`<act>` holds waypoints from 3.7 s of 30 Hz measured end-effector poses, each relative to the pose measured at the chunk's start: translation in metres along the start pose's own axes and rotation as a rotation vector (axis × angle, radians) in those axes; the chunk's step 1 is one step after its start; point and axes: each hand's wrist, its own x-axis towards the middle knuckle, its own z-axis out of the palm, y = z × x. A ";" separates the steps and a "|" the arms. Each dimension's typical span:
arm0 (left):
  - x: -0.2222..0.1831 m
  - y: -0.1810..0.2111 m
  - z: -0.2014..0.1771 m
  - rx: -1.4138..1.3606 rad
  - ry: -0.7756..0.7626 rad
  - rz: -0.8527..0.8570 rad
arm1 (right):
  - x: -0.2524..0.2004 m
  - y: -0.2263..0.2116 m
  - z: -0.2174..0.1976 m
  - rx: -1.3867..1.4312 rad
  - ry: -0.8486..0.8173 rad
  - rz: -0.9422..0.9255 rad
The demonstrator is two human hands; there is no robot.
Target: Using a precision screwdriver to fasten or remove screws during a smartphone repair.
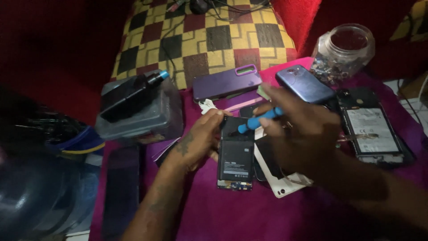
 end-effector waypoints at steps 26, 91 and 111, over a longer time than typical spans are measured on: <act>-0.002 0.010 0.015 0.894 0.419 0.002 | 0.015 0.046 -0.017 0.475 -0.243 0.518; -0.009 -0.025 0.056 -0.002 0.040 0.290 | 0.007 0.072 -0.014 1.146 0.232 0.862; -0.006 -0.023 0.055 -0.010 0.112 0.202 | 0.006 0.067 -0.017 1.079 0.238 0.757</act>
